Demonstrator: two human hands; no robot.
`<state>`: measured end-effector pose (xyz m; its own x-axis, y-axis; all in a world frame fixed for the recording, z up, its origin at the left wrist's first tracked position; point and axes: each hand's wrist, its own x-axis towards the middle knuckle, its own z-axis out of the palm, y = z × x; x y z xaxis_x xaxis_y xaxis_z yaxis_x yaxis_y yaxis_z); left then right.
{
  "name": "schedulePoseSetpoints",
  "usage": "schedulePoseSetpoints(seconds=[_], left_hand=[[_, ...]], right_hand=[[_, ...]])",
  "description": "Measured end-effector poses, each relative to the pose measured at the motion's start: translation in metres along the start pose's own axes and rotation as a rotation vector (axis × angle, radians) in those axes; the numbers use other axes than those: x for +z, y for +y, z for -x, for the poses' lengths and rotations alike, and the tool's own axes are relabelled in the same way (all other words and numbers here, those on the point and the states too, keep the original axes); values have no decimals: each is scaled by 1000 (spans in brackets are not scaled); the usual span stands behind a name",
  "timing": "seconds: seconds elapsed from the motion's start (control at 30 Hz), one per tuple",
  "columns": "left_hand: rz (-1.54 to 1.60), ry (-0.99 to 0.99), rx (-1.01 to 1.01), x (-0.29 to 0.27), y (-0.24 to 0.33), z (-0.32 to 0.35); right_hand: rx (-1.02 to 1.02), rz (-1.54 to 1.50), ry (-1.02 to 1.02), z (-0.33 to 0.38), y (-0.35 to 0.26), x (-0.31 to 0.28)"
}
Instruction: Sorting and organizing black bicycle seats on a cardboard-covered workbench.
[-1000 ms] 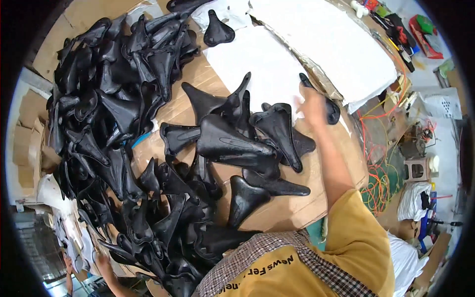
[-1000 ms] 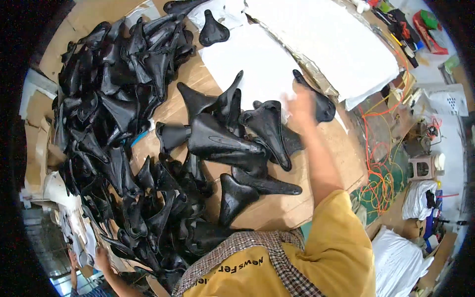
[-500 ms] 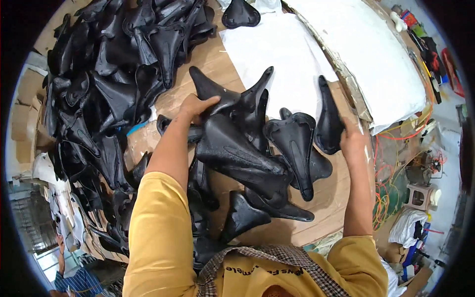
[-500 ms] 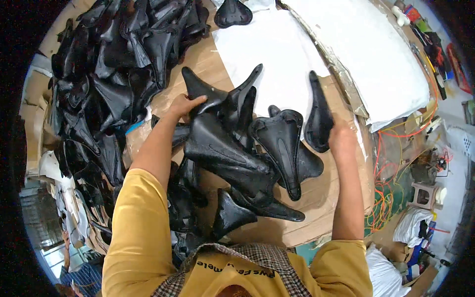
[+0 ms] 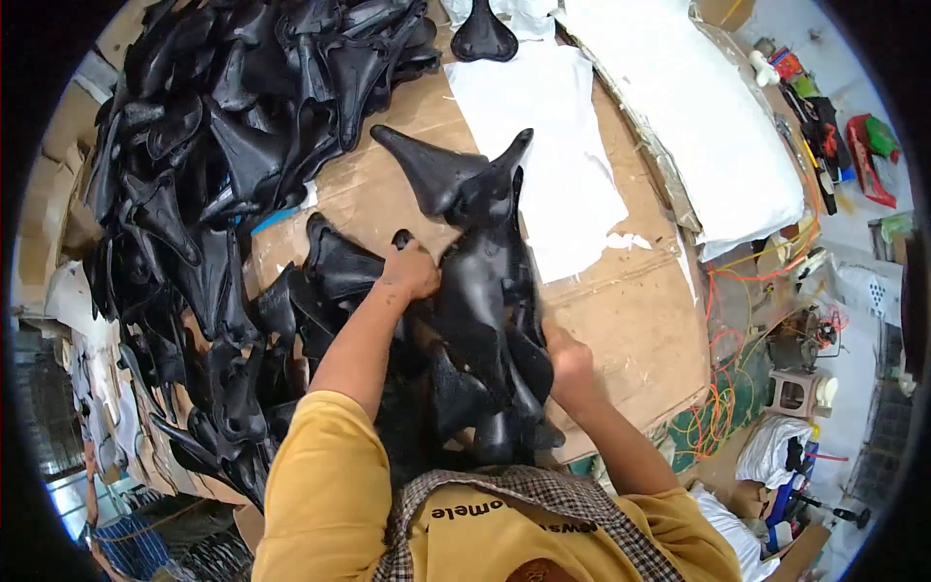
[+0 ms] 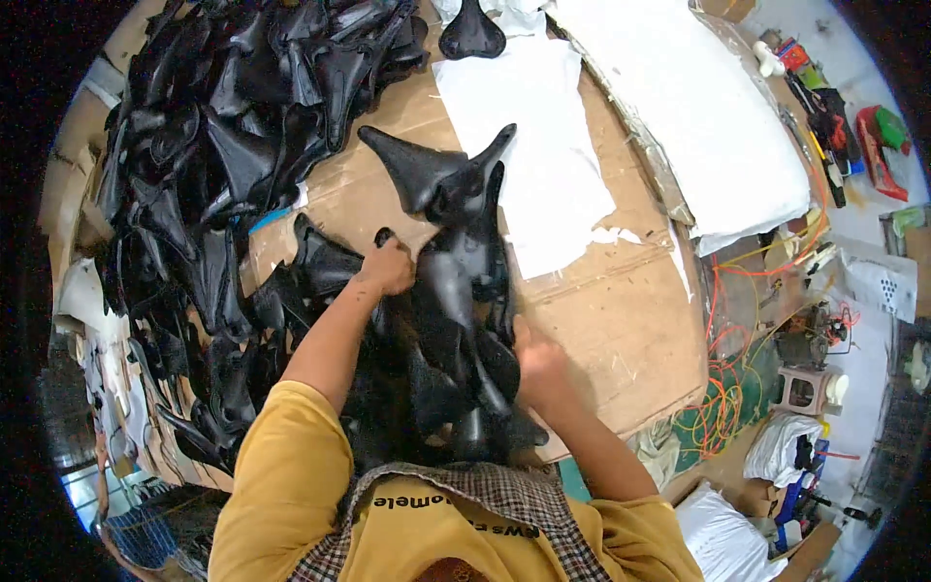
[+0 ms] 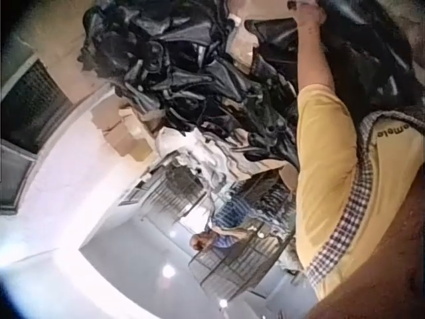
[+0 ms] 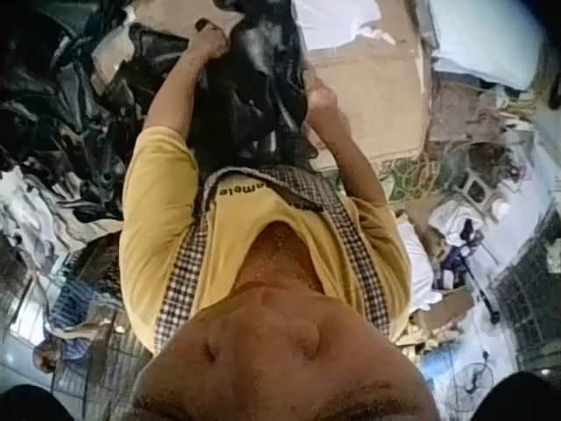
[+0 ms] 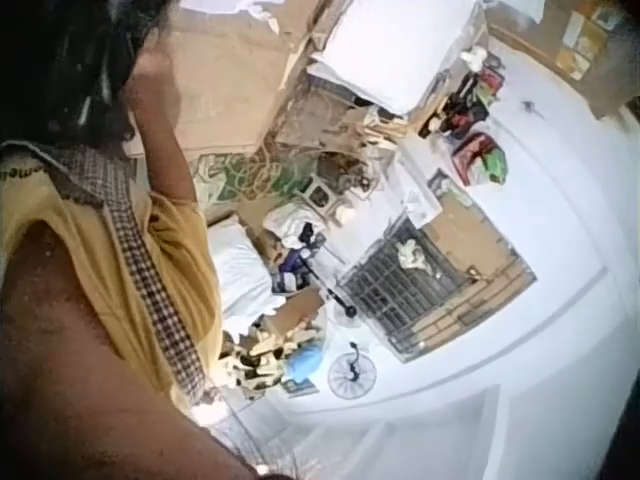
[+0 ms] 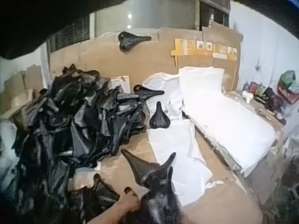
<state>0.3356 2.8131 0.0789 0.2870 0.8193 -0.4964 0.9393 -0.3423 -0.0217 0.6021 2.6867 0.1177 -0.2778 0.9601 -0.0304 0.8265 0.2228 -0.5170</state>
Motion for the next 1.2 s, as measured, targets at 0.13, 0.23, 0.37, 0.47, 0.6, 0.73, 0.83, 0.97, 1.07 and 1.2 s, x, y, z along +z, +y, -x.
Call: schedulePoseSetpoints(seconds=[0.13,0.23,0.37,0.47,0.6,0.73,0.83,0.97,1.07,1.2], left_hand=[[4,54,67,20,-13,42],[-2,103,119,-8,-5,75],[-85,67,92,11,-80,141],[100,-113,-82,9,-127,168],[479,223,-446,-9,-137,122],[1587,124,-586,-28,-117,-14],[1795,148,-731,-30,-82,-91],[1569,411,-551,-29,-57,-128],[1531,347,-393,-16,-65,-102],[1538,-118,-636,-6,-97,27]], right_hand=[[-459,-159,-55,5,-42,33],[-324,157,-132,-7,-77,86],[-754,50,-550,-33,-120,91],[-666,-612,-594,-58,-138,39],[209,-816,105,-160,-45,-7],[761,-961,-86,-223,42,20],[717,-931,-54,-260,26,36],[473,-820,-37,-270,-6,69],[328,-675,96,-241,-15,117],[263,-557,-272,-182,-75,119]])
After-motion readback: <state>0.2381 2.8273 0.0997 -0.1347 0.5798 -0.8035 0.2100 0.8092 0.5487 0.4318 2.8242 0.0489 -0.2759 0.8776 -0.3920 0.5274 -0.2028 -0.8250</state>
